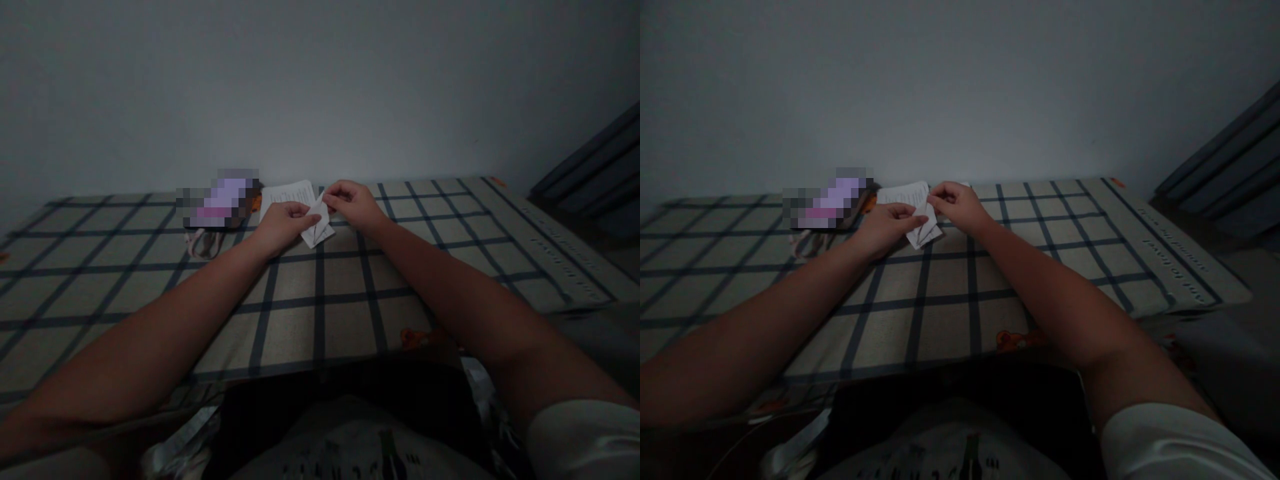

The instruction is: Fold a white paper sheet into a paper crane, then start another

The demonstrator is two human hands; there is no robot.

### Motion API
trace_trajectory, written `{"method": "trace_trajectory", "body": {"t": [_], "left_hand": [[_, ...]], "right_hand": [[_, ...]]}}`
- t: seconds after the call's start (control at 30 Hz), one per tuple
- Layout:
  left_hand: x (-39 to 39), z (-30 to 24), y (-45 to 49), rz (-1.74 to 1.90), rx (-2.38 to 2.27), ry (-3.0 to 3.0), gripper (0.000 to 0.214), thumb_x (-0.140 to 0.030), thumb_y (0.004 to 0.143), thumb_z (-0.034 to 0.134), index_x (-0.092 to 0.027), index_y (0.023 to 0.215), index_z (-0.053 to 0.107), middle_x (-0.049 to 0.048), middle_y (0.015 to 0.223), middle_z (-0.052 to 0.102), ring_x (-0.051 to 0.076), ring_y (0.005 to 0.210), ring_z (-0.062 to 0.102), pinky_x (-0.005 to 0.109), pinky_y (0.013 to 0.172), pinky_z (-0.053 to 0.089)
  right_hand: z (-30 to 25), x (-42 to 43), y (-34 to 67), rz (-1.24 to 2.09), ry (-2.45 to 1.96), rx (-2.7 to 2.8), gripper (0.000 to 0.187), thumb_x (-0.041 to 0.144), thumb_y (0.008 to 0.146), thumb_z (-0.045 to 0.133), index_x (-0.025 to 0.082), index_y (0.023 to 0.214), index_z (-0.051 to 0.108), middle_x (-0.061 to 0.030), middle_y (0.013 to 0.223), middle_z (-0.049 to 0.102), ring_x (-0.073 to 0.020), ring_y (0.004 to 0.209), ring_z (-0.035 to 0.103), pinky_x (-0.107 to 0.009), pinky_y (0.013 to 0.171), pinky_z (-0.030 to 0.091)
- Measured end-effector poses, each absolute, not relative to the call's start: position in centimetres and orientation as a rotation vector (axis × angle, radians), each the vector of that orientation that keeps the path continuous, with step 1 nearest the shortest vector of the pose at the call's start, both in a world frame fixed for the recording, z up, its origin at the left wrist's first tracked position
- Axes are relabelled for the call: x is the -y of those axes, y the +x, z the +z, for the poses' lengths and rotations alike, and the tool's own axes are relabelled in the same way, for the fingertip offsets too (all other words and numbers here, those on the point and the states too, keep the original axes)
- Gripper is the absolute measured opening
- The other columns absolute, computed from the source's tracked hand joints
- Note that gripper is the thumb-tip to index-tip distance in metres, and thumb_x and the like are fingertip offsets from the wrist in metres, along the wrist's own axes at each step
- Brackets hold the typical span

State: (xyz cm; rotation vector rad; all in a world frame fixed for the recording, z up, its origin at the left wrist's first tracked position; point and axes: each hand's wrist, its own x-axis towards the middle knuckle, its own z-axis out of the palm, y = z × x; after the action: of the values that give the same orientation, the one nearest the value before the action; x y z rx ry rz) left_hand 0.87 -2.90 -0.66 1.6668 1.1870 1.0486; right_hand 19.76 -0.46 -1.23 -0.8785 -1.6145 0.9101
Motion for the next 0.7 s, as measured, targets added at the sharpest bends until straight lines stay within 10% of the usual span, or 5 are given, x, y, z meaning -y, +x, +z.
{"method": "trace_trajectory", "body": {"t": [0.7], "left_hand": [[2.53,-0.87,0.99,1.326,-1.07,1.5,0.037,-0.048,0.067,0.083,-0.017,0.078,0.067,0.0036,0.072,0.071,0.015,0.062,0.063,0.026,0.057,0.05]], "right_hand": [[-1.44,0.47,19.39,1.121,-0.876,1.621,0.024,0.028,0.08,0.074,0.018,0.093,0.056,0.0019,0.075,0.063,-0.0126,0.071,0.062,-0.027,0.067,0.054]]}}
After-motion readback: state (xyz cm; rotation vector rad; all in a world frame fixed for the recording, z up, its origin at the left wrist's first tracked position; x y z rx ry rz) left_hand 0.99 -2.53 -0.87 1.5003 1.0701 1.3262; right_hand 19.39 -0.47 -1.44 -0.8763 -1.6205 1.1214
